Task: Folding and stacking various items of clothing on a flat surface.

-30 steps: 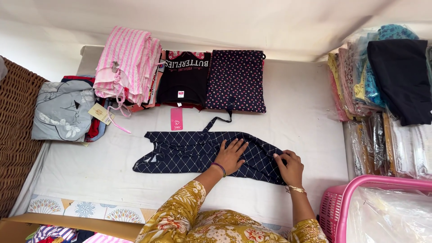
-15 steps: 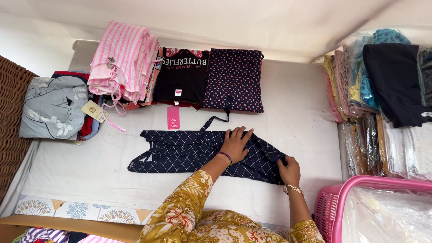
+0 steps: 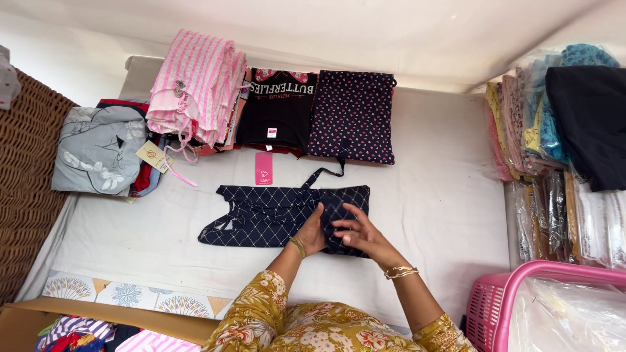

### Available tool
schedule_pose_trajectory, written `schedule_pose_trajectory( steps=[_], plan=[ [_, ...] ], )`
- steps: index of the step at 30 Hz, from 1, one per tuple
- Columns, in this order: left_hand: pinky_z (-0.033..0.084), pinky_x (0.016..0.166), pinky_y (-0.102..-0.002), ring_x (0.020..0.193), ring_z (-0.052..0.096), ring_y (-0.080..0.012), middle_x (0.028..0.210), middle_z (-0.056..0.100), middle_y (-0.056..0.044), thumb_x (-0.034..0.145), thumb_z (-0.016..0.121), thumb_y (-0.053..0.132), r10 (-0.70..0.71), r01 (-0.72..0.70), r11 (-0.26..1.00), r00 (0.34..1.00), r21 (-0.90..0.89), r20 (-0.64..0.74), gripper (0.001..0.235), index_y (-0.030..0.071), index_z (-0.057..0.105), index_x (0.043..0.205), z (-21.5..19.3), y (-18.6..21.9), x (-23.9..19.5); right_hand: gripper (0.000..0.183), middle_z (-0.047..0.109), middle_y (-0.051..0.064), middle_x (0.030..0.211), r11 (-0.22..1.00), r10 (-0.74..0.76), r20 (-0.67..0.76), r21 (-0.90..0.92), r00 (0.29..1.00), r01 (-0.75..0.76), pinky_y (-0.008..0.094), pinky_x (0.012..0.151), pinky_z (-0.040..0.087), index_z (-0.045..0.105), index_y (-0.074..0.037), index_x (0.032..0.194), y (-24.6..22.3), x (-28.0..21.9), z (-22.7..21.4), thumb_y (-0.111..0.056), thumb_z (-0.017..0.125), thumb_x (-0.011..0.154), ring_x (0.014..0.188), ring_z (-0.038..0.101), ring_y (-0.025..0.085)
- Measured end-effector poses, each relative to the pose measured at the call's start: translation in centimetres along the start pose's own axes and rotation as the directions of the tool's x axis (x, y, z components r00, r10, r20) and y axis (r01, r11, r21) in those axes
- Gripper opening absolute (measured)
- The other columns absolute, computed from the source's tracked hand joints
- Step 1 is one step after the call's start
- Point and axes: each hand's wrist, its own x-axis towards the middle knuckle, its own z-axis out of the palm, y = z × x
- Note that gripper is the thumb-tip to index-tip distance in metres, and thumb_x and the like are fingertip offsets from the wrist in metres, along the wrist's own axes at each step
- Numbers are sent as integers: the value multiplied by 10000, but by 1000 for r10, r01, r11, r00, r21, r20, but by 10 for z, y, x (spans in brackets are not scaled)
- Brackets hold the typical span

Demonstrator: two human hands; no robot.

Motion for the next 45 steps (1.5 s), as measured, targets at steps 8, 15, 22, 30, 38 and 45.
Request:
schedule_pose_trajectory(
  steps=[8, 15, 22, 30, 38, 45],
  plan=[
    [422, 1091, -486, 1386, 464, -233, 1543, 479, -75, 868, 647, 280, 53, 46, 956, 944, 289, -327, 792, 219, 312, 1583, -28, 17, -12, 598, 649, 126, 1435, 965, -140, -157, -243, 978, 99, 400, 1074, 516, 591, -133, 1453, 79, 23, -33, -344, 744, 916, 1322, 590, 261],
    [207, 1229, -389, 1556, 111, -238, 1696, 85, -97, 895, 760, 249, 292, -41, 695, 929, 718, -230, 1048, 248, -10, 1606, -22, 22, -29, 1133, 104, 126, 1663, 342, -191, -81, -940, 978, -11, 577, 1135, 312, 330, -272, 1580, 83, 1, -12, -639, 843, 638, 1472, 211, 369],
    [472, 1176, -386, 1235, 654, -345, 1596, 395, -198, 874, 707, 160, 310, 94, 383, 924, 919, -223, 792, 262, 443, 1613, -21, 3, -29, 973, 53, 147, 1680, 448, -280, -86, -893, 956, 51, 590, 1151, 281, 359, -239, 1547, 108, 9, -19, -668, 729, 756, 1509, 190, 414],
    [425, 1113, -405, 1437, 455, -307, 1532, 485, -137, 879, 761, 386, 425, 20, 561, 850, 827, -309, 700, 178, 475, 1483, -3, 31, -12, 546, 458, 134, 1562, 654, -425, -231, -747, 875, 120, 456, 1123, 424, 532, -145, 1456, 89, 71, -54, -381, 618, 972, 1418, 474, 333],
    [474, 1056, -370, 1271, 626, -293, 1327, 696, -180, 795, 790, 153, 372, -113, 828, 843, 549, -388, 529, 92, 689, 1310, -16, 33, 35, 558, 599, 81, 1450, 671, -293, -93, -729, 952, 135, 394, 1002, 494, 557, -230, 1421, 22, 97, -46, -309, 708, 890, 1272, 597, 264],
    [509, 978, -422, 1101, 620, -359, 1154, 673, -164, 914, 712, 87, 759, -151, 42, 648, 988, 67, 431, 55, 672, 1342, 24, 25, -32, 413, 659, 80, 1235, 448, -240, 87, -873, 967, 190, 492, 1144, 168, 697, -268, 1287, 45, 113, -80, -346, 729, 882, 1276, 490, 199]
  ],
)
